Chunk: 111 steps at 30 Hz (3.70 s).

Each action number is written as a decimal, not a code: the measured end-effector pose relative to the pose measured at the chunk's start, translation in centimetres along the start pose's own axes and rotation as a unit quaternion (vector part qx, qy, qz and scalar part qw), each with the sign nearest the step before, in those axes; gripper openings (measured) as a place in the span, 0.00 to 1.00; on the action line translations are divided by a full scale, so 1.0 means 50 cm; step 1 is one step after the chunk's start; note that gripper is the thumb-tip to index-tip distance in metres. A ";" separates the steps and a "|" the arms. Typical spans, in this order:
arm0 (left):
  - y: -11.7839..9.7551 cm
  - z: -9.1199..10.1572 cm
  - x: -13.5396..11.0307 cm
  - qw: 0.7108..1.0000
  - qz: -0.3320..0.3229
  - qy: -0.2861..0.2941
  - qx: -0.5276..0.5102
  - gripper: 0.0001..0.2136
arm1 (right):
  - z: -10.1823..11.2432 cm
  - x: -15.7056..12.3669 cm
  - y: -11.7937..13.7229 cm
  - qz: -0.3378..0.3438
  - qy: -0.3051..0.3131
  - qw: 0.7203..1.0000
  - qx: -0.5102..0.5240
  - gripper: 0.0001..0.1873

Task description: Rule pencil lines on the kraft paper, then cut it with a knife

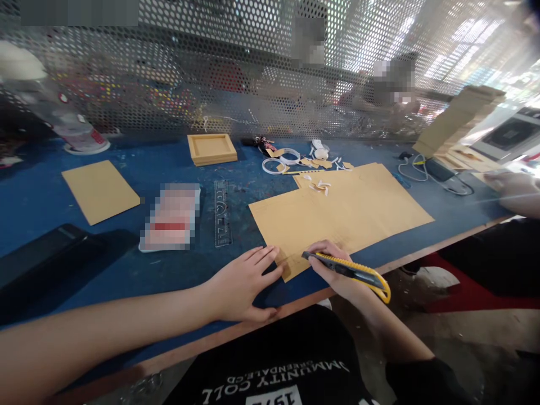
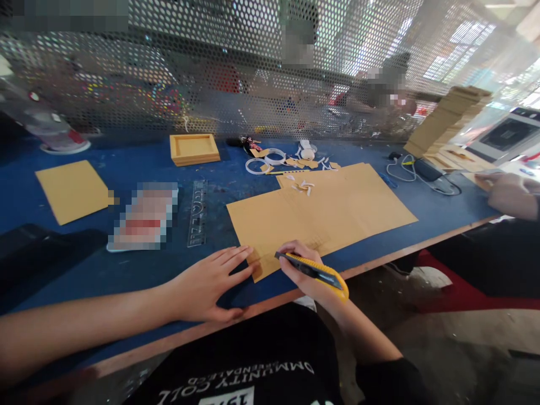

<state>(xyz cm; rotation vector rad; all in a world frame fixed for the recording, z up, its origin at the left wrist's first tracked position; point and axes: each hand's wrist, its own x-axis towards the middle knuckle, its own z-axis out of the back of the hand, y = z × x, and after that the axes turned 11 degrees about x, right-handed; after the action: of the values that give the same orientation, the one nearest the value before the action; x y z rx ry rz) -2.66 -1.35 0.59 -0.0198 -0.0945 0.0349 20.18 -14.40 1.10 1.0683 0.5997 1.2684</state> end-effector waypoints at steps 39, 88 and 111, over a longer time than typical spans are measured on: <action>-0.002 0.001 -0.001 1.000 0.012 0.014 0.001 0.36 | -0.034 -0.031 -0.001 0.073 0.006 0.997 -0.035 0.06; 0.008 -0.005 0.001 0.998 -0.053 -0.031 -0.026 0.29 | 0.040 0.159 -0.027 -0.076 0.398 0.871 0.278 0.11; 0.010 -0.002 0.001 0.997 -0.061 -0.033 -0.028 0.29 | 0.033 0.162 -0.029 -0.171 0.376 0.870 0.269 0.12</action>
<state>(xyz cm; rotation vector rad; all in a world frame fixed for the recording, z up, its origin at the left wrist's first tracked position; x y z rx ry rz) -2.62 -0.88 0.50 -0.0692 -0.1628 -0.0892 24.26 -7.13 2.00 0.8107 1.7429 1.2014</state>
